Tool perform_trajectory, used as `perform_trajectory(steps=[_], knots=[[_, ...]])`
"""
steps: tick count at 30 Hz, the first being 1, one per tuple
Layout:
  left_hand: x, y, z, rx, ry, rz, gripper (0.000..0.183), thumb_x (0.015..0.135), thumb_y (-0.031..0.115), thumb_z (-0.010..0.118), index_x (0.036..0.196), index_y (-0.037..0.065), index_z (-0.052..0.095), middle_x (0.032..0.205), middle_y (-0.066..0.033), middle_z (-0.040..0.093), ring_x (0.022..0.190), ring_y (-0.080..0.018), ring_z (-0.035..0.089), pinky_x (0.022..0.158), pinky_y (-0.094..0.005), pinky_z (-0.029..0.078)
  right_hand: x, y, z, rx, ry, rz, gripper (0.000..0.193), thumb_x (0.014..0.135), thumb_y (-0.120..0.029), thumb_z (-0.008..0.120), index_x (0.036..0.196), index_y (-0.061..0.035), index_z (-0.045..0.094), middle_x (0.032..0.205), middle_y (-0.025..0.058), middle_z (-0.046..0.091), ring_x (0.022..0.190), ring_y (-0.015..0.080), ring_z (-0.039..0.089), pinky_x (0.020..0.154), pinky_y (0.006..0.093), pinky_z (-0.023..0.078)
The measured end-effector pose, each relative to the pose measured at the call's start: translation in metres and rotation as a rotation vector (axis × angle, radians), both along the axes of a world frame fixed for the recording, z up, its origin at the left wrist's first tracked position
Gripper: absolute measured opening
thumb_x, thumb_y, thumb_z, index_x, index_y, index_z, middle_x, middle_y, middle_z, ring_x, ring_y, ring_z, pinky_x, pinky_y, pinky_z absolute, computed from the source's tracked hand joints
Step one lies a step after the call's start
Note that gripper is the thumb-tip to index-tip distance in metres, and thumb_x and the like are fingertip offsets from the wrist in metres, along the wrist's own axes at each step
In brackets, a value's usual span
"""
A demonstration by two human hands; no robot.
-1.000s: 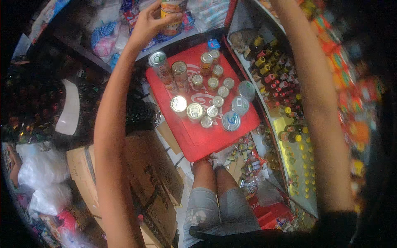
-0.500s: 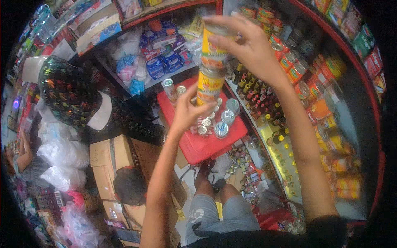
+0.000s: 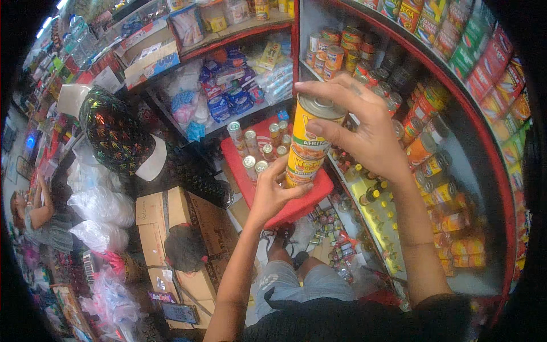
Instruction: Restocking and organizing various canned food products on store shelves.
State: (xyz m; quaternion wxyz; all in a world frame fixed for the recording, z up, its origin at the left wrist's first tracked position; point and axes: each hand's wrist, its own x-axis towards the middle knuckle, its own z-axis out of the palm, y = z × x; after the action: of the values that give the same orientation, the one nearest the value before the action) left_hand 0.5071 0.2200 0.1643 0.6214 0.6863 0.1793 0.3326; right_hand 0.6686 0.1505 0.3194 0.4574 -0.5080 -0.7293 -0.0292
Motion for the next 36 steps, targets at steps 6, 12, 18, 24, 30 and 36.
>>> perform_trajectory(steps=[6,12,18,24,30,36], knots=[[0.005,0.009,0.02,-0.022,0.019,-0.019,0.059,0.068,0.008,0.077,0.121,-0.001,0.054,0.111,-0.0076,0.059,0.103,-0.0156,0.058,0.094,-0.0339,0.045,-0.001,0.003,0.001,0.002,0.195,0.022,0.063,0.073,-0.021,0.076,0.128,-0.0054,0.05,0.118,0.0121,0.056,0.107,0.0221,0.055,0.09,0.0343,0.044],[0.017,0.053,0.039,0.026,-0.022,0.048,0.05,0.068,0.006,0.076,0.113,-0.003,0.057,0.104,-0.0071,0.063,0.096,-0.0144,0.061,0.089,-0.0313,0.048,0.001,0.049,-0.007,-0.207,0.551,0.092,0.083,0.069,-0.008,0.079,0.138,-0.0034,0.033,0.128,0.0117,0.05,0.114,0.0197,0.053,0.097,0.0353,0.044],[0.056,0.162,0.06,0.077,-0.048,0.137,0.046,0.07,0.005,0.074,0.112,-0.003,0.056,0.104,-0.007,0.063,0.094,-0.0134,0.06,0.085,-0.0307,0.049,0.042,0.162,0.002,-0.193,0.493,0.085,0.064,0.07,-0.022,0.078,0.121,0.001,0.046,0.104,0.0157,0.064,0.093,0.02,0.065,0.078,0.0343,0.052],[0.106,0.272,0.037,0.19,-0.159,0.161,0.049,0.072,0.004,0.071,0.116,-0.001,0.048,0.105,-0.008,0.059,0.092,-0.0149,0.059,0.082,-0.0305,0.049,0.079,0.268,0.0,-0.224,0.55,0.139,0.061,0.072,-0.022,0.078,0.12,0.0023,0.048,0.11,0.0155,0.061,0.102,0.0198,0.06,0.087,0.0346,0.047],[0.13,0.305,0.014,0.156,-0.265,0.29,0.054,0.074,0.007,0.071,0.119,0.0,0.043,0.104,-0.0115,0.059,0.087,-0.0181,0.062,0.076,-0.0302,0.051,0.092,0.322,-0.005,-0.277,0.45,0.152,0.059,0.072,-0.022,0.077,0.118,0.003,0.05,0.111,0.016,0.061,0.102,0.0209,0.06,0.089,0.0346,0.046],[0.139,0.341,0.017,0.32,-0.153,0.323,0.063,0.073,0.016,0.075,0.124,-0.001,0.042,0.106,-0.0163,0.061,0.091,-0.0231,0.064,0.078,-0.0339,0.051,0.108,0.347,-0.003,-0.319,0.466,0.153,0.06,0.072,-0.023,0.077,0.119,0.0032,0.05,0.11,0.0161,0.062,0.099,0.0206,0.062,0.085,0.0339,0.049]])
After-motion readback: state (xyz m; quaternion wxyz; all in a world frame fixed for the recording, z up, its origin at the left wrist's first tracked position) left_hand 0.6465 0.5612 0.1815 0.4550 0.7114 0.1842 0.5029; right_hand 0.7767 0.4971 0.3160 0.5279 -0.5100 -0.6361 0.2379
